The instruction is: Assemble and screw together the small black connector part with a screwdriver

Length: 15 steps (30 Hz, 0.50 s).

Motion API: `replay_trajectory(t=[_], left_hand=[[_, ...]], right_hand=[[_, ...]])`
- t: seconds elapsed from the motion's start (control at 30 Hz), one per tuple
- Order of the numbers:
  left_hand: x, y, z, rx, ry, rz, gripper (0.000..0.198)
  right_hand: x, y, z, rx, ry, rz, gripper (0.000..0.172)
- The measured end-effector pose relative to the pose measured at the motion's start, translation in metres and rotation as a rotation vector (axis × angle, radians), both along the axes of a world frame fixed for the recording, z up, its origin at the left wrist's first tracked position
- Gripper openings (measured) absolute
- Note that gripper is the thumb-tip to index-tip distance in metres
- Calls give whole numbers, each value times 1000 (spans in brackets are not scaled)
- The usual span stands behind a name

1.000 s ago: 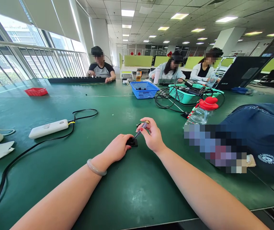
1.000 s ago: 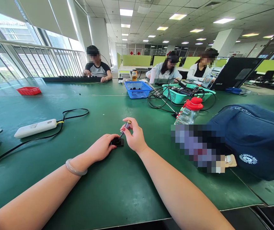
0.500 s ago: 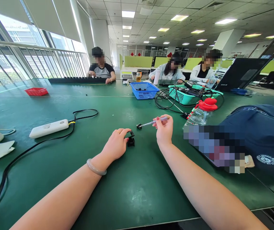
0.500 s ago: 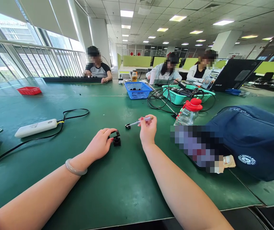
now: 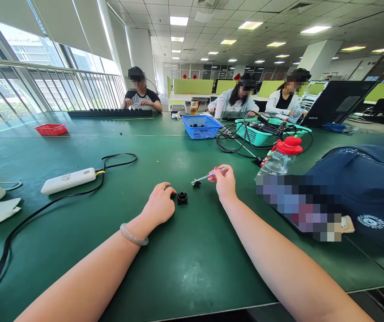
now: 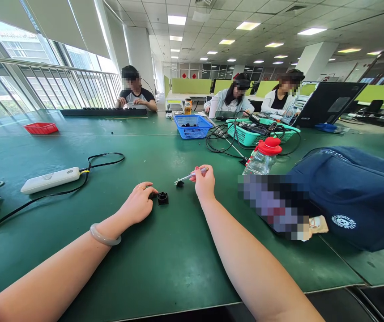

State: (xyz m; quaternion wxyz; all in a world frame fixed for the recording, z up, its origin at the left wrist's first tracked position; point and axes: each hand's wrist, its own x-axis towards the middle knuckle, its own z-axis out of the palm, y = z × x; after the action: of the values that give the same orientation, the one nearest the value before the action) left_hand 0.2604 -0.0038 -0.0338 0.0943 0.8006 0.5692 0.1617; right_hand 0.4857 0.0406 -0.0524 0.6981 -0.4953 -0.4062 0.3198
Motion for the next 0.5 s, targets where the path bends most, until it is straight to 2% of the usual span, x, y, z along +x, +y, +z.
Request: replay_trajectory(t=[0.17,0.27,0.4,0.5], left_hand=[[7,-8,6,-15,-76,-172,55],[11,-13,4,-13,-72,-214,58],[16,-14,-1,-21,-27,-214,54],[17,-11,-3,9,-11,-213,53]], right_hand=[[2,-5,10,74,23,-176,24],[3,-6,11,49,9,-233,20],[-2,-8,10,3,-15,-92,22],[-8,-11,11,43,-7,16,27]])
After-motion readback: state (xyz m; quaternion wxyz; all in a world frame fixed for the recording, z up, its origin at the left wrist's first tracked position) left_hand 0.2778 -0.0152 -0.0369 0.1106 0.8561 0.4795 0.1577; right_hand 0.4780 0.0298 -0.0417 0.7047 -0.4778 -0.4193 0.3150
